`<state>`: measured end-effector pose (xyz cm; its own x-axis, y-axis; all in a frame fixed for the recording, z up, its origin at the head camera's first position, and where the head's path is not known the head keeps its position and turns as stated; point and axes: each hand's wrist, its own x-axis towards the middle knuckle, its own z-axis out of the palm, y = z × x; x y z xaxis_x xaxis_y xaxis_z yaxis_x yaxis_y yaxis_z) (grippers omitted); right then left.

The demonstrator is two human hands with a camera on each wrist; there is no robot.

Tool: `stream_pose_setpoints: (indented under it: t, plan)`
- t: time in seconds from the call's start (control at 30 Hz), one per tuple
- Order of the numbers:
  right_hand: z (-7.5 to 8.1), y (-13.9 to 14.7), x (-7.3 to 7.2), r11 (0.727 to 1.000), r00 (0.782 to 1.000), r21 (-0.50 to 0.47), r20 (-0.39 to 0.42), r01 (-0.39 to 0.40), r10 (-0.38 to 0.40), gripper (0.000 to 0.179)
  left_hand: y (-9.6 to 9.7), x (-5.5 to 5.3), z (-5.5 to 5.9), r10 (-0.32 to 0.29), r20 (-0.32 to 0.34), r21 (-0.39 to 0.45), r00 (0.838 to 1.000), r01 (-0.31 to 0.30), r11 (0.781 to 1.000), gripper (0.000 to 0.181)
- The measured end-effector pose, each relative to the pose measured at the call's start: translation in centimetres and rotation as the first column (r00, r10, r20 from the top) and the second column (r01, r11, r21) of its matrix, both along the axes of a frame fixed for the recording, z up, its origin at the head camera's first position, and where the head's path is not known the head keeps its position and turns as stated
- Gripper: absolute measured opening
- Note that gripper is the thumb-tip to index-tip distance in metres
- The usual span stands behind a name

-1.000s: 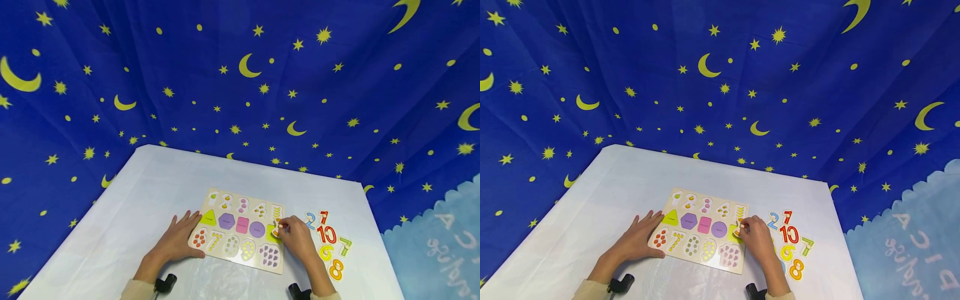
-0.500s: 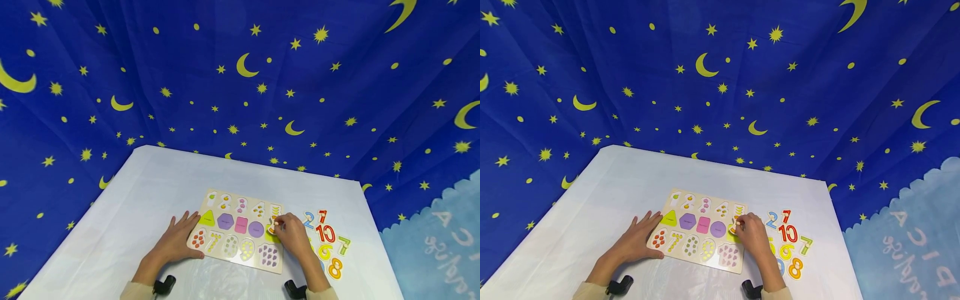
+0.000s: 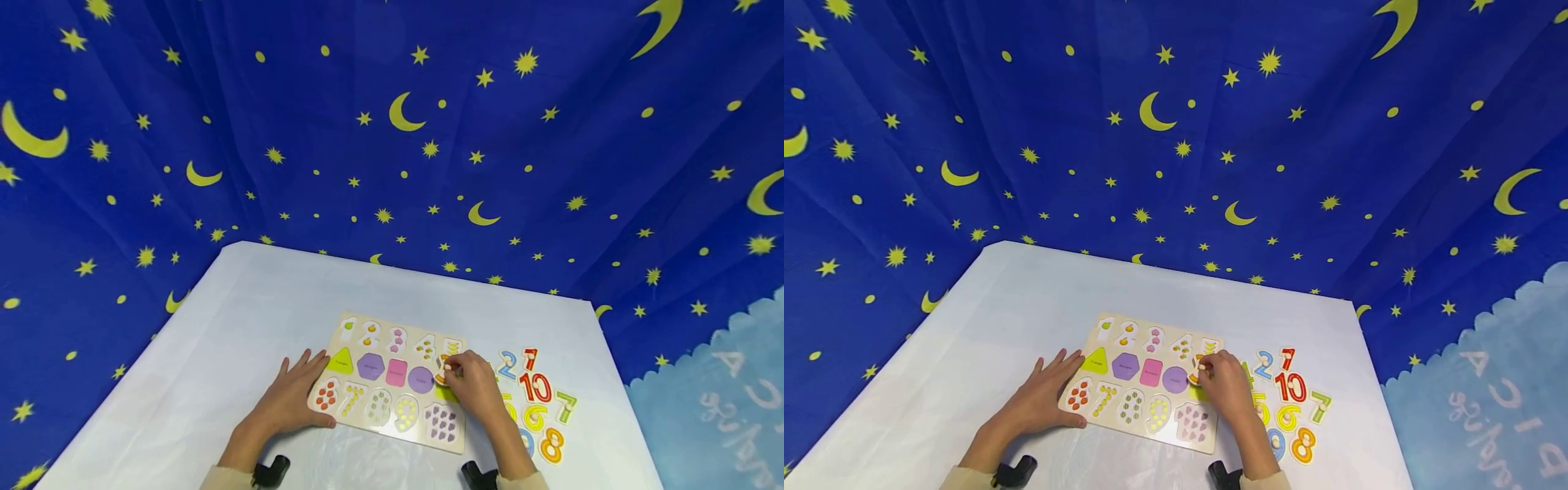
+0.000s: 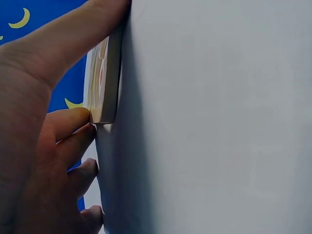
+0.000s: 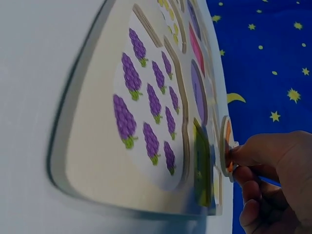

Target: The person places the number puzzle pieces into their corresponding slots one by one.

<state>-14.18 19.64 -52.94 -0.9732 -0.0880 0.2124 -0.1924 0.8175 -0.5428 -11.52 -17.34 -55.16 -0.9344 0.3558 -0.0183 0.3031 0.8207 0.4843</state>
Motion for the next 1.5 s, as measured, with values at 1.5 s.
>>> stream_pose_setpoints:
  t: [1.5]
  plan:
    - [0.0,-1.5,-1.1,0.999,0.999,0.011,-0.011,-0.044,0.044,0.018,0.5,-0.4,0.7,0.022,0.078,0.018,0.997,-0.023,1.000,0.127]
